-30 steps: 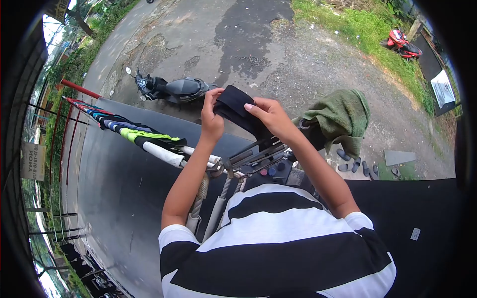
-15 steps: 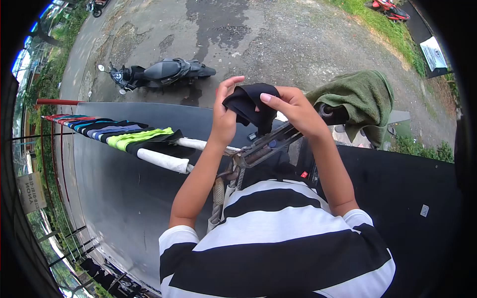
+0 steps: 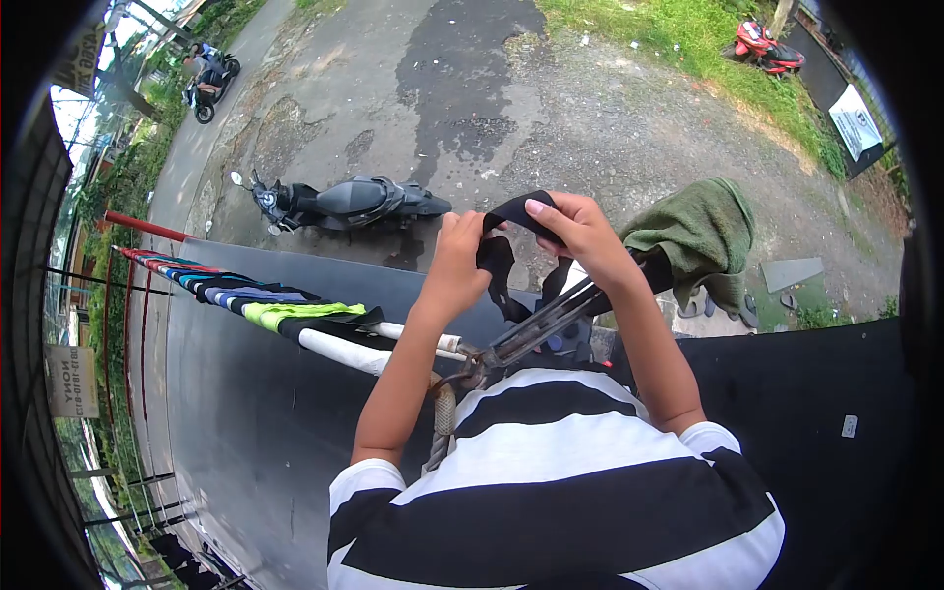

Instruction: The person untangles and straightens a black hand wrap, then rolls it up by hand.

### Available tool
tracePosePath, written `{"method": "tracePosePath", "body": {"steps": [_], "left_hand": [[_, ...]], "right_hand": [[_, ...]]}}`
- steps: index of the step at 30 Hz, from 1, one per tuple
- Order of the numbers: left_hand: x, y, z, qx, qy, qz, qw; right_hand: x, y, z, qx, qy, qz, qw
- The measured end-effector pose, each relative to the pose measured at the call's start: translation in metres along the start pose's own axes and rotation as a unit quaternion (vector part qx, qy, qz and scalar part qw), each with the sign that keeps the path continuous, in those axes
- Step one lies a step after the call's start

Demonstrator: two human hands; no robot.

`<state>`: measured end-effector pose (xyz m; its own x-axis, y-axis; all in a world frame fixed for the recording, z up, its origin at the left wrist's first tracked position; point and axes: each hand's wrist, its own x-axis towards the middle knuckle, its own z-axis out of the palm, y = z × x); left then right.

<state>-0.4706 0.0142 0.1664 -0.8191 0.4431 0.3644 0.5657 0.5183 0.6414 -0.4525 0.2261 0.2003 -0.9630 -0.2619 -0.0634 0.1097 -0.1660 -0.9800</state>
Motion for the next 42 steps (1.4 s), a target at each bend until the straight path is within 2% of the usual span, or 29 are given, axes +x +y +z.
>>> {"method": "tracePosePath", "body": {"steps": [2,5,6,8,9,11,13,14,16,18,20,21,23,24,28,30,31,32,33,34,36,38,40,41,42], "left_hand": [[0.009,-0.001,-0.012,0.024,-0.023,0.015,0.999],[0.028,0.012,-0.032,0.031,0.056,0.072,0.995],[0.034,0.016,-0.038,0.028,0.066,0.070,0.995],[0.044,0.028,-0.045,-0.007,0.105,0.081,0.991],[0.046,0.031,-0.045,-0.044,0.140,0.089,0.985],[0.048,0.034,-0.038,-0.075,0.174,0.082,0.979],[0.052,0.032,-0.030,-0.132,0.248,0.075,0.957],[0.051,0.001,-0.025,-0.176,0.198,0.092,0.960],[0.038,-0.001,-0.012,-0.432,0.109,-0.003,0.895],[0.024,-0.022,0.000,-0.386,0.000,-0.049,0.921],[0.022,-0.024,0.008,-0.341,-0.099,-0.084,0.931],[0.020,-0.033,0.013,-0.342,-0.098,-0.087,0.930],[0.016,-0.063,0.027,-0.225,-0.111,-0.074,0.965],[0.014,-0.079,0.032,-0.180,-0.088,-0.100,0.975],[0.005,-0.142,0.045,-0.209,-0.086,-0.150,0.963],[0.005,-0.150,0.045,-0.080,-0.038,-0.185,0.979],[0.006,-0.151,0.045,-0.080,-0.039,-0.184,0.979],[0.006,-0.151,0.045,-0.096,0.009,-0.200,0.975],[0.006,-0.154,0.046,-0.112,0.057,-0.215,0.968],[0.008,-0.148,0.039,-0.115,0.060,-0.228,0.965],[0.014,-0.162,0.035,-0.122,0.092,-0.212,0.965],[0.016,-0.154,0.028,-0.100,0.125,-0.214,0.964],[0.019,-0.149,0.018,-0.302,0.158,-0.231,0.911],[0.019,-0.141,0.017,-0.290,0.205,-0.225,0.907],[0.020,-0.132,0.015,-0.289,0.205,-0.226,0.907]], "right_hand": [[0.004,-0.011,-0.003,-0.071,-0.027,-0.027,0.997],[0.009,-0.016,-0.002,-0.132,-0.074,-0.032,0.988],[0.015,-0.011,0.009,-0.125,-0.071,-0.128,0.981],[0.014,-0.016,0.012,-0.311,-0.081,-0.045,0.946],[0.024,-0.001,0.015,-0.297,-0.082,-0.080,0.948],[0.036,-0.002,0.018,-0.253,-0.059,-0.037,0.965],[0.044,-0.008,0.019,-0.192,-0.012,-0.136,0.972],[0.045,-0.017,0.020,-0.168,0.007,-0.177,0.970],[0.040,-0.041,0.027,-0.126,0.014,-0.193,0.973],[0.036,-0.059,0.027,-0.119,0.022,-0.149,0.981],[0.031,-0.074,0.029,-0.098,0.029,-0.174,0.979],[0.030,-0.079,0.030,-0.085,0.029,-0.218,0.972],[0.020,-0.095,0.026,-0.073,0.027,-0.232,0.970],[0.017,-0.102,0.023,-0.083,0.029,-0.257,0.962],[-0.007,-0.137,0.012,-0.076,0.060,-0.323,0.941],[-0.013,-0.145,-0.003,-0.010,0.109,-0.361,0.926],[-0.018,-0.152,-0.010,-0.024,0.085,-0.384,0.919],[-0.022,-0.155,-0.018,-0.037,0.061,-0.407,0.911],[-0.023,-0.156,-0.025,-0.054,0.057,-0.406,0.910],[-0.021,-0.154,-0.027,-0.054,0.059,-0.407,0.910],[-0.017,-0.146,-0.028,-0.063,0.125,-0.365,0.920],[-0.006,-0.130,-0.030,-0.098,0.130,-0.314,0.935],[0.010,-0.113,-0.019,-0.101,0.161,-0.263,0.946],[0.016,-0.103,-0.013,-0.135,0.170,-0.242,0.946],[0.026,-0.090,-0.014,-0.162,0.133,-0.221,0.952]]}}
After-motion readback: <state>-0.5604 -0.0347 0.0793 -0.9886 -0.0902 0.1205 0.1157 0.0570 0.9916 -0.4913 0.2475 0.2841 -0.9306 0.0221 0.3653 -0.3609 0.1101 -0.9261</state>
